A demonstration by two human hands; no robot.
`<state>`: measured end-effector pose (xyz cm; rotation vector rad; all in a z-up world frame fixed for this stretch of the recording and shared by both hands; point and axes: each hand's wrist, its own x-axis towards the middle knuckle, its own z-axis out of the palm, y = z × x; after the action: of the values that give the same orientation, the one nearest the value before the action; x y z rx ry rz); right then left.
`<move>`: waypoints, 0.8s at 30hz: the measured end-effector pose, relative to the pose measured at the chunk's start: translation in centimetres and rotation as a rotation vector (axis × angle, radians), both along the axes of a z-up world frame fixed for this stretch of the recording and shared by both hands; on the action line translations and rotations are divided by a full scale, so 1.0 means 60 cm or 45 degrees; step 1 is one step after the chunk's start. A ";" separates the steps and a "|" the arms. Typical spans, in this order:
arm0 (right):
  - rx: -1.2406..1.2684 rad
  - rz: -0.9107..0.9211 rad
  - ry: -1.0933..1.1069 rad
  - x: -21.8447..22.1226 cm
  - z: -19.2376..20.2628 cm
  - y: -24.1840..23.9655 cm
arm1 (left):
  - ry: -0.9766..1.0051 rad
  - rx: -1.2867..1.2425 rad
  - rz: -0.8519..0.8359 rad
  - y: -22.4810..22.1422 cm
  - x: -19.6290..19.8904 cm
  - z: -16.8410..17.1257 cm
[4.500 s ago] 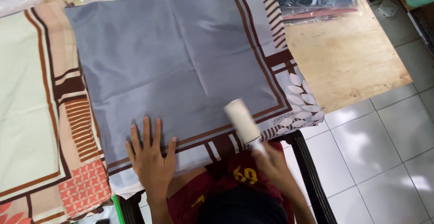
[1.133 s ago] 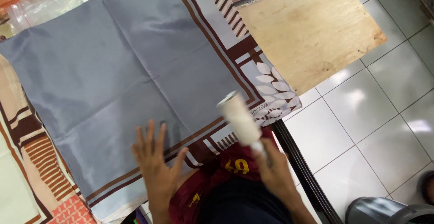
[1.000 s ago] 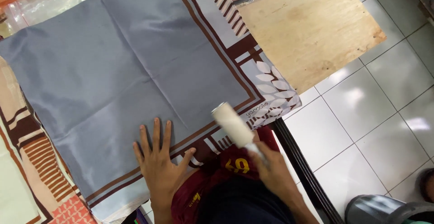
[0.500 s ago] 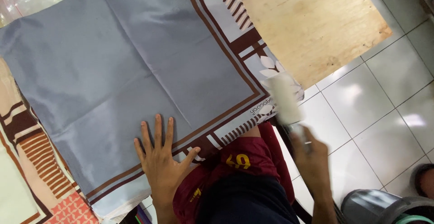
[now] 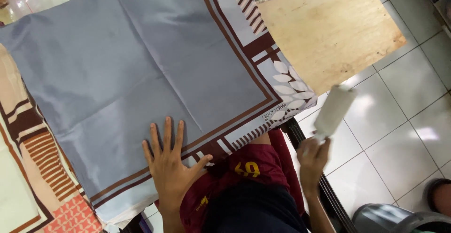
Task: Using a lint roller to remove dust and lint from a fabric scarf laid out on a table.
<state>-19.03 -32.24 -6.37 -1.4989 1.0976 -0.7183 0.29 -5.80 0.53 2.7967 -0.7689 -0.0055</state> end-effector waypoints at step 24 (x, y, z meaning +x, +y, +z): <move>0.004 0.739 -0.078 0.033 0.051 0.130 | 0.018 -0.095 -0.038 0.009 -0.003 0.004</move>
<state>-17.06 -24.42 -3.34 -1.6709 0.5653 -0.3506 0.11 -5.27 0.76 2.7122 -0.7907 -0.0014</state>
